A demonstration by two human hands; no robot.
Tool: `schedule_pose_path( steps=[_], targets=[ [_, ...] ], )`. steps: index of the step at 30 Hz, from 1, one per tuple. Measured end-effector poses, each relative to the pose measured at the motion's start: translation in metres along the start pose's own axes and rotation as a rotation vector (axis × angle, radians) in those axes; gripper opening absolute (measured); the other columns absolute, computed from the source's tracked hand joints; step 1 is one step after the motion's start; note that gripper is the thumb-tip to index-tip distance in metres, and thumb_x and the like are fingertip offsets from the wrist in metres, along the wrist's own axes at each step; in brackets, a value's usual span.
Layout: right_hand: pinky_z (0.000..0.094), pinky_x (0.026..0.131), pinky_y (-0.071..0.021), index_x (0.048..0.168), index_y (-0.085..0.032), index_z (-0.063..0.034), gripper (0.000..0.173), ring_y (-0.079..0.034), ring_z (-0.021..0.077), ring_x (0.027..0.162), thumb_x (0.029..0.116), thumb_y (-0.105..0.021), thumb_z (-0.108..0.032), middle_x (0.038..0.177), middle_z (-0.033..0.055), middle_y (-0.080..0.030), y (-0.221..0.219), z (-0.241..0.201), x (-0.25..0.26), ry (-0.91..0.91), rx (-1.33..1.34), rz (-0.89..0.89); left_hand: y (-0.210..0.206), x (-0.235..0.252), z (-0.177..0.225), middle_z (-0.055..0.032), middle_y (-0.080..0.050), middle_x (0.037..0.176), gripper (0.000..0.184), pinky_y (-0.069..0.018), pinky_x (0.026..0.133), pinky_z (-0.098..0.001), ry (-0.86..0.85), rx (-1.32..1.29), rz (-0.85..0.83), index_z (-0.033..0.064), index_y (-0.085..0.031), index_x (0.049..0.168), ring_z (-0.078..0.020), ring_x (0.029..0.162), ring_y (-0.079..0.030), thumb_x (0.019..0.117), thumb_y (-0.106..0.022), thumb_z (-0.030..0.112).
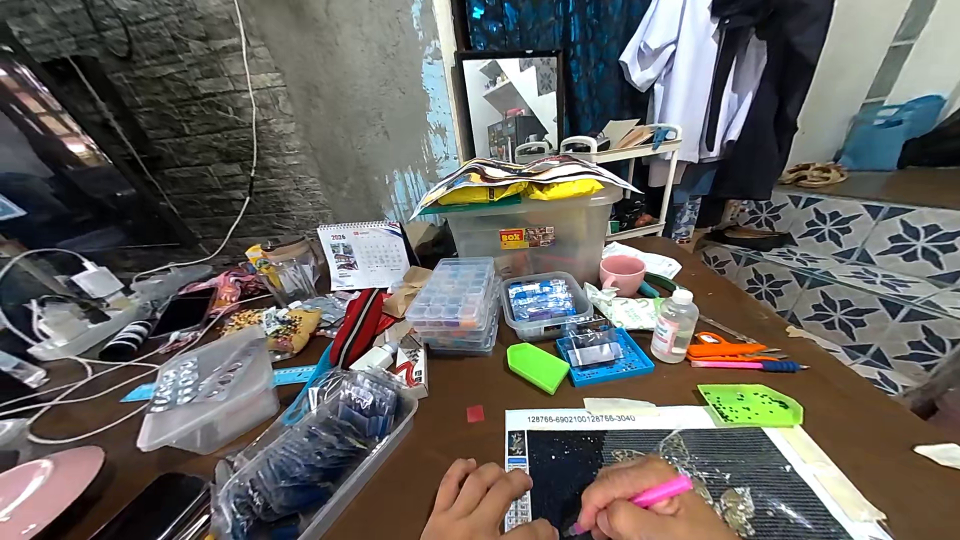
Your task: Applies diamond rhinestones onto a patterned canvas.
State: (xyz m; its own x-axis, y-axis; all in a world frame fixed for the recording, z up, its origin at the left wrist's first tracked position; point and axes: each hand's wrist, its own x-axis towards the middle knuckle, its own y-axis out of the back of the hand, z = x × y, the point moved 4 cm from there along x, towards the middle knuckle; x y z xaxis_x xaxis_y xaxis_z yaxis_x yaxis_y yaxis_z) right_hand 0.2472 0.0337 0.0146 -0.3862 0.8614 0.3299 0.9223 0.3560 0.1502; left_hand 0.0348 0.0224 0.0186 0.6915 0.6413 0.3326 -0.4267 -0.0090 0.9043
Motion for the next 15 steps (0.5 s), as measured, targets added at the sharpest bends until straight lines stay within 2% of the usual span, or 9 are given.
schedule_pose_path(
  steps=[3,6,8,12,15],
  targets=[
    [0.0146,0.062,-0.0515,0.087,-0.075,0.0030,0.023,-0.062,-0.0046,0.066,0.0891,-0.052,0.003,0.079,-0.0016,-0.073,-0.001,-0.001,0.000,0.036,-0.008,-0.014,0.000,0.000,0.001,-0.0156,-0.066,0.131,0.041,-0.0298,0.111,-0.0569,0.007,0.005,-0.011,0.0227,-0.076,0.118,-0.0333,0.125,-0.057,0.1088,-0.039,0.036],
    [0.0154,0.064,-0.0510,0.088,-0.074,0.0060,0.023,-0.062,-0.0031,0.068,0.0917,-0.052,0.000,0.079,0.0032,-0.072,-0.001,0.000,0.000,0.137,-0.047,-0.048,-0.001,0.001,0.001,-0.0154,-0.066,0.131,0.041,-0.0299,0.111,-0.0570,0.009,0.011,-0.012,0.0226,-0.076,0.118,-0.0332,0.125,-0.057,0.1088,-0.039,0.037],
    [0.0157,0.063,-0.0509,0.088,-0.074,0.0061,0.024,-0.062,-0.0030,0.067,0.0919,-0.051,0.000,0.079,0.0026,-0.072,-0.002,0.000,0.000,0.115,-0.045,-0.045,0.000,0.001,0.003,-0.0151,-0.067,0.130,0.042,-0.0314,0.111,-0.0578,0.003,0.021,0.001,0.0214,-0.076,0.117,-0.0333,0.124,-0.059,0.1093,-0.039,0.038],
    [0.0167,0.058,-0.0525,0.088,-0.075,-0.0029,0.026,-0.063,-0.0034,0.062,0.0901,-0.049,0.001,0.077,-0.0066,-0.072,0.002,-0.002,0.000,-0.084,0.040,0.051,-0.001,0.000,0.003,-0.0147,-0.066,0.132,0.044,-0.0316,0.111,-0.0570,-0.022,0.037,0.001,0.0213,-0.074,0.123,-0.0331,0.123,-0.059,0.1098,-0.036,0.039],
    [0.0163,0.054,-0.0517,0.088,-0.075,-0.0106,0.030,-0.063,-0.0022,0.059,0.0918,-0.047,0.000,0.076,-0.0092,-0.073,0.011,-0.002,0.003,-0.123,0.101,0.141,-0.001,0.000,0.004,-0.0144,-0.066,0.132,0.044,-0.0304,0.112,-0.0576,-0.011,0.057,-0.014,0.0228,-0.074,0.123,-0.0333,0.124,-0.058,0.1100,-0.035,0.040]
  ],
)
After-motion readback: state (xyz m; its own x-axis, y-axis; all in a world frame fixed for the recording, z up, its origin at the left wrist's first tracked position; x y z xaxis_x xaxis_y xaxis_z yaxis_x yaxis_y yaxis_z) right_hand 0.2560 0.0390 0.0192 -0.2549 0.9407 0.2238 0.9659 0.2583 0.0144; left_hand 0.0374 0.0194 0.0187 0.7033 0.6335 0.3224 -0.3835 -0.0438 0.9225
